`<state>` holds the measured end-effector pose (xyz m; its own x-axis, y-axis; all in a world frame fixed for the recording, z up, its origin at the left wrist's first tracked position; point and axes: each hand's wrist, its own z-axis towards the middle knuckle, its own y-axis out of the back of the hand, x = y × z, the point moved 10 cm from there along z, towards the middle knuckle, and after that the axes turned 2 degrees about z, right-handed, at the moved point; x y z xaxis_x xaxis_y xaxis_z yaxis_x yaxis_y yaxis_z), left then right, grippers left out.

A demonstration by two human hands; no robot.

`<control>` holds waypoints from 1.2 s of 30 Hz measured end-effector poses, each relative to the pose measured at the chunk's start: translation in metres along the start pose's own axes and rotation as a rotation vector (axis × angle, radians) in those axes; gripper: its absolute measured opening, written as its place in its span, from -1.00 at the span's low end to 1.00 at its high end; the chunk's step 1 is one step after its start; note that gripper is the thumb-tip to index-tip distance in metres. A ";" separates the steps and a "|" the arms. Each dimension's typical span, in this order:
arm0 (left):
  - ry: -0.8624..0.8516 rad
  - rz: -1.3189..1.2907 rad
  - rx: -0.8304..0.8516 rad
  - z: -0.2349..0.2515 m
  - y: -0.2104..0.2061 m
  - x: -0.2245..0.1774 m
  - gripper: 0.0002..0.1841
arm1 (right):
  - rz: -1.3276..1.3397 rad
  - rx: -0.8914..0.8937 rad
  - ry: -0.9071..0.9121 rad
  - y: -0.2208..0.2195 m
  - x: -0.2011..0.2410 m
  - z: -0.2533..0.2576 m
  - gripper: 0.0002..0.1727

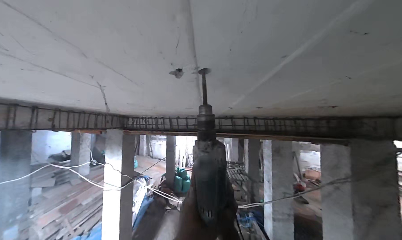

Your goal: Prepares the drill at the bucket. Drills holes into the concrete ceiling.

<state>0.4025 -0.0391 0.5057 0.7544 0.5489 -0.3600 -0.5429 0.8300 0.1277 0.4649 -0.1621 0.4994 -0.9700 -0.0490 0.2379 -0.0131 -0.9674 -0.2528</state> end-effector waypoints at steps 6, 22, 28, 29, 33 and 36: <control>-0.069 -0.035 -0.012 0.013 0.000 -0.015 0.29 | 0.129 -0.017 0.069 0.000 0.017 0.012 -0.41; -0.053 -0.257 -0.113 0.023 -0.054 -0.031 0.22 | -0.205 0.088 0.207 0.050 0.017 0.051 -0.06; -0.066 -0.270 -0.109 0.019 -0.059 -0.031 0.24 | -0.233 0.101 0.206 0.055 0.015 0.048 -0.07; -0.059 -0.259 -0.109 0.017 -0.059 -0.032 0.23 | -0.242 0.105 0.204 0.056 0.015 0.047 -0.04; -0.014 -0.218 -0.108 0.010 -0.057 -0.040 0.25 | -0.179 0.116 0.162 0.059 0.019 0.041 -0.06; 0.001 -0.156 -0.085 0.003 -0.053 -0.045 0.29 | -0.110 0.103 0.084 0.060 0.028 0.036 -0.22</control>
<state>0.3985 -0.1077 0.5182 0.8316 0.4136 -0.3706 -0.4484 0.8938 -0.0085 0.4455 -0.2300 0.5247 -0.9810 0.0753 0.1790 -0.0996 -0.9863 -0.1312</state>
